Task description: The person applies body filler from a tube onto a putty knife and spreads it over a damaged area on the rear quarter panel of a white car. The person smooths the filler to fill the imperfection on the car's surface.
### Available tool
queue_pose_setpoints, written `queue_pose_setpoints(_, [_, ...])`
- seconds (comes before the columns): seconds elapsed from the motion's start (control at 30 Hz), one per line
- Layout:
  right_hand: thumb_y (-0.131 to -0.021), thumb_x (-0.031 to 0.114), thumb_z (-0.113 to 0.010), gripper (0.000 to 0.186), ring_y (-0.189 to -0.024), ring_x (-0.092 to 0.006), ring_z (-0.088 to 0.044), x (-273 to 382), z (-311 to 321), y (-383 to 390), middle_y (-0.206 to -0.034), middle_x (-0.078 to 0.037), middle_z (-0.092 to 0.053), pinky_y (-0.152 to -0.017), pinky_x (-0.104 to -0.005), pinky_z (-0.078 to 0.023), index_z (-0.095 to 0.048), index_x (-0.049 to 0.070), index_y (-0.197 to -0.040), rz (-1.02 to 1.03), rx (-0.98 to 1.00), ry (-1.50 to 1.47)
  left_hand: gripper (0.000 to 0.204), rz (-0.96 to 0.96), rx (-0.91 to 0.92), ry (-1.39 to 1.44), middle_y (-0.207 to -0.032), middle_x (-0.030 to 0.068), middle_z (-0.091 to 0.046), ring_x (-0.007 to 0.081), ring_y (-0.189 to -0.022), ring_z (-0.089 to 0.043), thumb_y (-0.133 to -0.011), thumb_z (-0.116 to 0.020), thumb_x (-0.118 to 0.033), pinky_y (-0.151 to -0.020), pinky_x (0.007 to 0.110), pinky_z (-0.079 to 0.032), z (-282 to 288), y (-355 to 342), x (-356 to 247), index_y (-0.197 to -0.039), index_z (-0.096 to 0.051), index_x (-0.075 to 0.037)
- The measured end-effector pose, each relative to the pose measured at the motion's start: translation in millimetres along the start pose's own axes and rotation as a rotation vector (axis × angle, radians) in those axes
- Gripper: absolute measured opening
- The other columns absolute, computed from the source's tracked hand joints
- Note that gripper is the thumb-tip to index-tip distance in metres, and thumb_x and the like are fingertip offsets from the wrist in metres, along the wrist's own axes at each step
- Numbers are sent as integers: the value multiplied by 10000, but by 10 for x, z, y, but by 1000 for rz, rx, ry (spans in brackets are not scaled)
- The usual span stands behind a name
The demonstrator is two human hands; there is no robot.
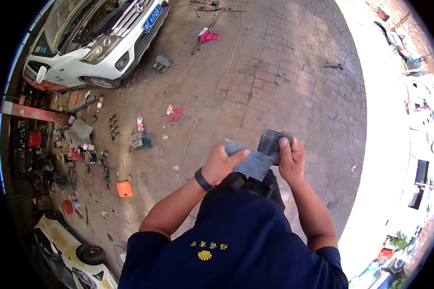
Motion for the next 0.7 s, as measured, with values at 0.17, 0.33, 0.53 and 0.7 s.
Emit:
queue_pose_setpoints(0.17, [-1054,286,-601,294,-802,-433,-594,-241,-141,-1145,-881,-178,-647,-712,-437,-511,-662,21,-944,187,881,293,219,-179,-457,245,-915,7,-723,91,-808,-651,-996,-763,-226,-741,289,-538,472,-372,-212,-994,-724,-10])
queue_pose_setpoints(0.33, [-1041,159,-640,136,-881,-281,-701,-822,-742,-1749,-955,-104,-714,-786,-368,-565,-676,35,-1083,-264,881,-108,441,-323,-981,296,-790,-66,-512,60,-753,-451,-1108,-567,-410,-704,276,-425,831,-324,-199,-807,-572,-87])
queue_pose_setpoints(0.53, [-1037,104,-647,297,-1072,-195,-681,-511,-1555,-2251,-1220,-60,-686,-992,-373,-551,-588,49,-1323,-782,958,-684,399,-447,-1144,164,-1039,55,-612,128,-1024,-538,-1153,-453,-345,-916,308,-460,94,-494,-338,-1178,-608,21])
queue_pose_setpoints(0.7, [-1049,149,-637,368,-1228,-206,-619,-610,-1609,-2212,-1319,-62,-647,-1106,-401,-477,-547,49,-1391,-890,1247,-716,404,-607,-1133,160,-1359,158,-649,194,-1255,-599,-1097,-569,-173,-1062,329,-482,-427,-828,-205,-1436,-556,45])
Point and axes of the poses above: each hand's wrist, its own y-axis away from the middle knuckle, its own z-axis out of the back of the hand, x = y × z, the point moved 1 cm from there along -y, towards the middle knuckle
